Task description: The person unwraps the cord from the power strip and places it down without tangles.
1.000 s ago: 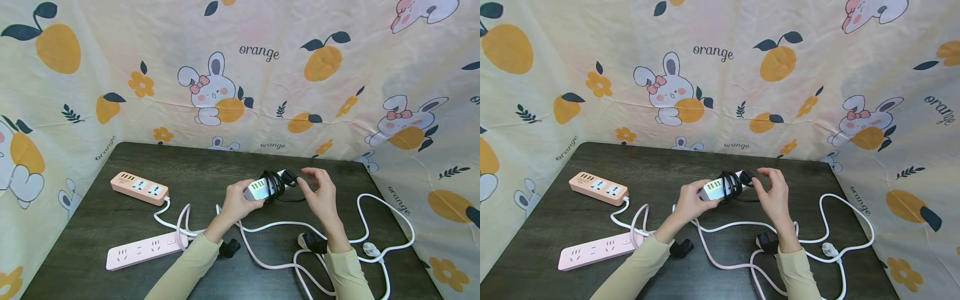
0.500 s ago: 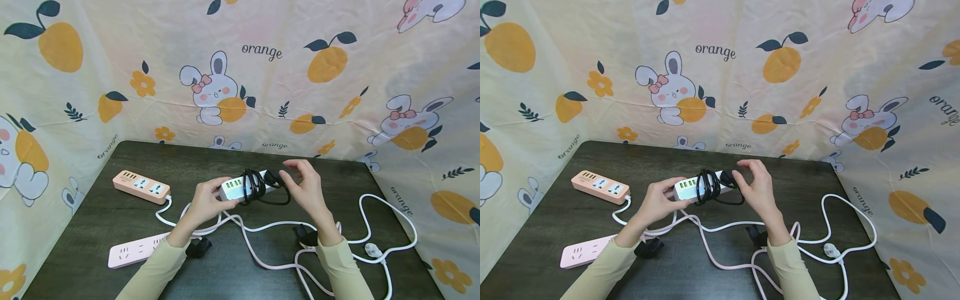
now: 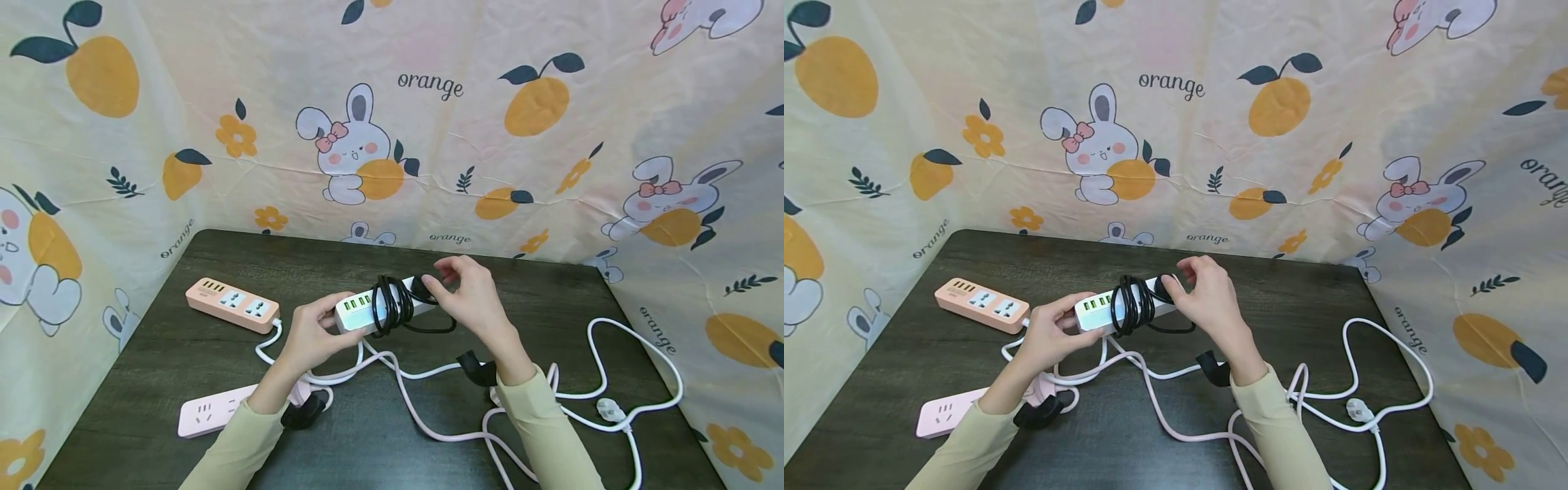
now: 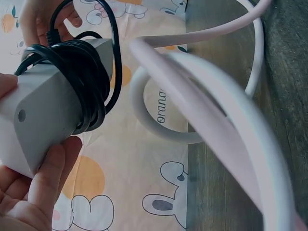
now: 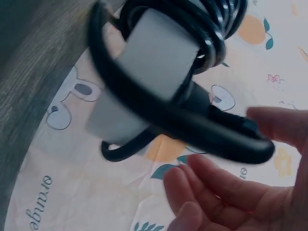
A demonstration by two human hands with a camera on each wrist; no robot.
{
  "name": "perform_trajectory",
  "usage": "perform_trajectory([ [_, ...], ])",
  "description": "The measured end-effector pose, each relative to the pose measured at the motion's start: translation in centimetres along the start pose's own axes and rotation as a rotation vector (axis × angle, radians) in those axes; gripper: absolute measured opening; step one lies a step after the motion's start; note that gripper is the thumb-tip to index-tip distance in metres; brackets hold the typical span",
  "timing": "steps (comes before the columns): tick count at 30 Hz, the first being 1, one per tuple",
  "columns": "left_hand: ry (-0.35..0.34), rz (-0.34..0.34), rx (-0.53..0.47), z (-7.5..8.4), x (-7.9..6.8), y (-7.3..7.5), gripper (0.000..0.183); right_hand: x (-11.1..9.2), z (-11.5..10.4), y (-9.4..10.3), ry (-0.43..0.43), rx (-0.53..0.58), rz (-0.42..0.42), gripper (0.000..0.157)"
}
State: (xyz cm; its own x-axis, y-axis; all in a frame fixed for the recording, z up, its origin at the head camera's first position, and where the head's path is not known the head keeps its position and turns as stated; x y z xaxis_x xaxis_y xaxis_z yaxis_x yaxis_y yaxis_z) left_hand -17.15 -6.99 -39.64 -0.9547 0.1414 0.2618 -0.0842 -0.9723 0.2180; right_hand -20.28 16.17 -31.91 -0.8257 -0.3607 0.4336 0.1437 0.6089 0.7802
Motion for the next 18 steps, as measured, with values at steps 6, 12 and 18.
perform_trajectory([
  [6, -0.018, 0.018, 0.012, -0.1, -0.3, -0.1, 0.051, 0.6, -0.7, -0.8, -0.042, -0.085, -0.165, 0.033],
  [12, -0.052, 0.022, -0.009, 0.0, -0.3, -0.4, 0.051, 1.0, -1.0, -1.4, -0.058, -0.144, -0.257, 0.039],
  [18, -0.082, 0.021, -0.023, -0.2, -0.3, -0.6, 0.052, 1.1, -0.6, -1.6, -0.112, -0.079, -0.304, 0.034],
])
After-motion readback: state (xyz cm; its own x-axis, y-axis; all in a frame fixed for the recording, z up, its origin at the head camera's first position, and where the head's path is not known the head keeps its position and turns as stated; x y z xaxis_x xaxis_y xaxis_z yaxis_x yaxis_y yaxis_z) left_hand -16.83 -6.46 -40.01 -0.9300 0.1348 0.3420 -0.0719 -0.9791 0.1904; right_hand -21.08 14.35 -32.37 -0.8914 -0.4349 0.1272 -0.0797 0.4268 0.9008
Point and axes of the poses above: each hand's wrist, its own x-axis towards the middle knuckle, its own y-axis out of the back of the hand, z = x × y, the point moved 4 cm from there along x, towards the middle knuckle, and after that the axes turned 10 degrees about y, right-handed, at the moved point
